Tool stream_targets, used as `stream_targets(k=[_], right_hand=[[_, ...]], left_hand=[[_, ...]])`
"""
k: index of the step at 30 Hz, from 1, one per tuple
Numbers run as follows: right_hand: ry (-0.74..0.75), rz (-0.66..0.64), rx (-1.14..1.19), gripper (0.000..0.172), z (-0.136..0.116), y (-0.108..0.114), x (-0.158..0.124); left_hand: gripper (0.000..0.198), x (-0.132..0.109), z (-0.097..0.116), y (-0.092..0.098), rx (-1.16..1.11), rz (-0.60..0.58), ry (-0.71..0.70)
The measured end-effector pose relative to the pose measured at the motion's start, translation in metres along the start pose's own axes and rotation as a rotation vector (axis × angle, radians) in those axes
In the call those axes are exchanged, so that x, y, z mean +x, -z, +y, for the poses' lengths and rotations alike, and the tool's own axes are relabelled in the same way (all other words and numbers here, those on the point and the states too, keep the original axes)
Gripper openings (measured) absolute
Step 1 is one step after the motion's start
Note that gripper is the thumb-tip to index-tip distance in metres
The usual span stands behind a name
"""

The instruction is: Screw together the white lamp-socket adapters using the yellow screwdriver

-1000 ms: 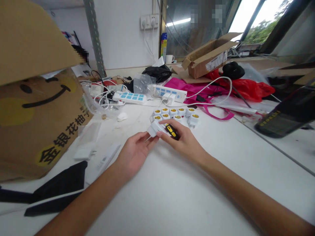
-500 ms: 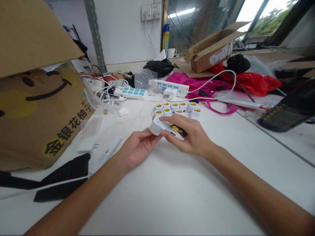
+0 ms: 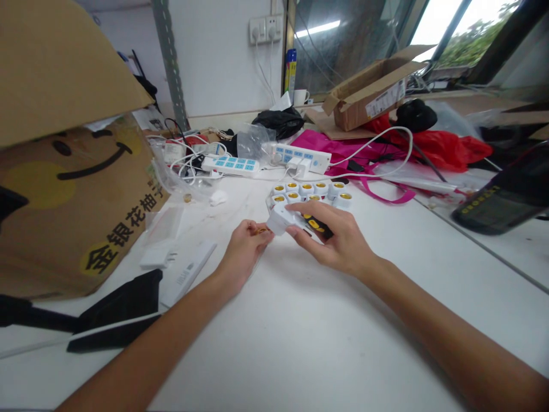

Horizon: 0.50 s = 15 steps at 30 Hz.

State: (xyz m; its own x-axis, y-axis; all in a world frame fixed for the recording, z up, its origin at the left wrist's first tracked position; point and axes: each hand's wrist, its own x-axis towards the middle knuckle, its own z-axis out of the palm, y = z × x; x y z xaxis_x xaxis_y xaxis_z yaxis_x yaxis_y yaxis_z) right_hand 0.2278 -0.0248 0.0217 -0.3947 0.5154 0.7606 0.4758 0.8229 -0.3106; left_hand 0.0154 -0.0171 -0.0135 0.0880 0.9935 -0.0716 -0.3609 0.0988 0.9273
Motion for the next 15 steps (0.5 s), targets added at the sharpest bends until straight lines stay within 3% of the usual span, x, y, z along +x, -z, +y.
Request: stream_targets(k=[5,9,12,15], right_hand=[[-0.133,-0.088,0.013,0.021,0.001,0.0,0.003],[-0.226,-0.065,-0.043,0.023,0.006,0.0,0.004],[-0.206,-0.009,-0.09,0.022,0.009,0.001,0.003],[-0.274,0.156,-0.104,0.02,0.008,0.003,0.003]], left_hand=[[0.032,0.0,-0.007,0.006,0.294,-0.035,-0.17],[0.027,-0.003,-0.004,0.009,0.679,-0.085,-0.311],[0.027,-0.008,0.0,0.008,0.874,-0.135,-0.375],[0.029,-0.014,0.001,0.004,0.951,-0.194,-0.412]])
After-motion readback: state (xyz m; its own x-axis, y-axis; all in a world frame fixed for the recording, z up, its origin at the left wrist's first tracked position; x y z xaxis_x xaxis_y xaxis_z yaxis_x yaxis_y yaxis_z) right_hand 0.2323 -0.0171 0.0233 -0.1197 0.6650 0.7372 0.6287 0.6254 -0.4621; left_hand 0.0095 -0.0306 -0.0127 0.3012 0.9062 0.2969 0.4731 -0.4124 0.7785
